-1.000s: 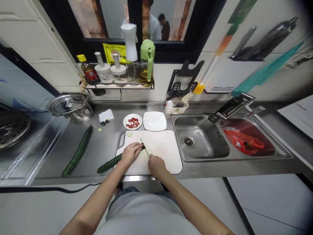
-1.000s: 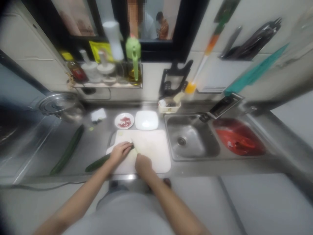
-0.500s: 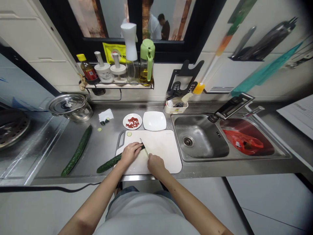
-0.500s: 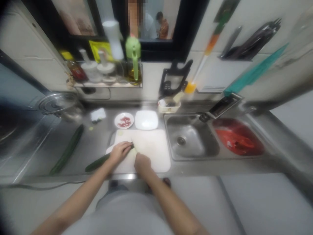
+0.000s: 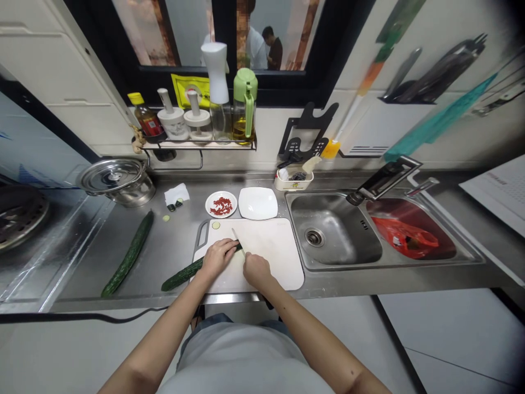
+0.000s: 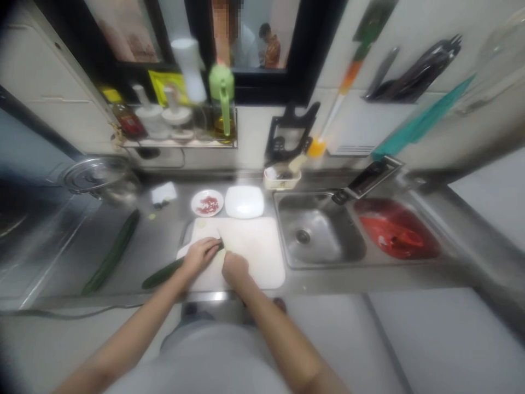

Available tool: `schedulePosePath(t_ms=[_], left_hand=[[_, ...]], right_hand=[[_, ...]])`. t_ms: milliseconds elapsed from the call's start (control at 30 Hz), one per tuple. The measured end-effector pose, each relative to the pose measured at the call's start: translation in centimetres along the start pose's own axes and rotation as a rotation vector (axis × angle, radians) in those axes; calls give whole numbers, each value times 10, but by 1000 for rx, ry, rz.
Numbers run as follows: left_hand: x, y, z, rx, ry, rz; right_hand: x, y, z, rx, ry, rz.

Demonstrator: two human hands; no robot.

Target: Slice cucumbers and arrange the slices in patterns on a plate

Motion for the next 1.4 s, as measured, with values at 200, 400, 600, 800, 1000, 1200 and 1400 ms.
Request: schedulePosePath(t_ms=[200, 400, 600, 800, 1000, 1200, 1400], left_hand=[[-1, 0, 0, -5, -2, -6], [-2, 0, 0, -5, 16, 3], [-3, 2, -1, -6, 22, 8], [-2, 1, 0, -16, 17, 6], [-1, 0, 0, -17, 12, 12], [-3, 2, -1, -21, 3, 0], [-3, 1, -1, -27, 1, -13]], right_hand=[[1, 0, -1, 6, -7, -2], [6, 5, 8, 11, -4, 2], [12, 15, 25, 23, -26, 21], [11, 16, 30, 37, -57, 28], [7, 9, 15, 32, -27, 19], [0, -1, -5, 17, 5, -8], [0, 0, -8, 13, 6, -17]])
Point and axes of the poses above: each hand's wrist, its own z-axis away from the middle knuckle, its own x-axis out of the palm, y = z × x, the point moved 10 cm from there along -z, towards the middle knuckle, and after that the axes turned 12 degrees about y, right-handed, at the moved point
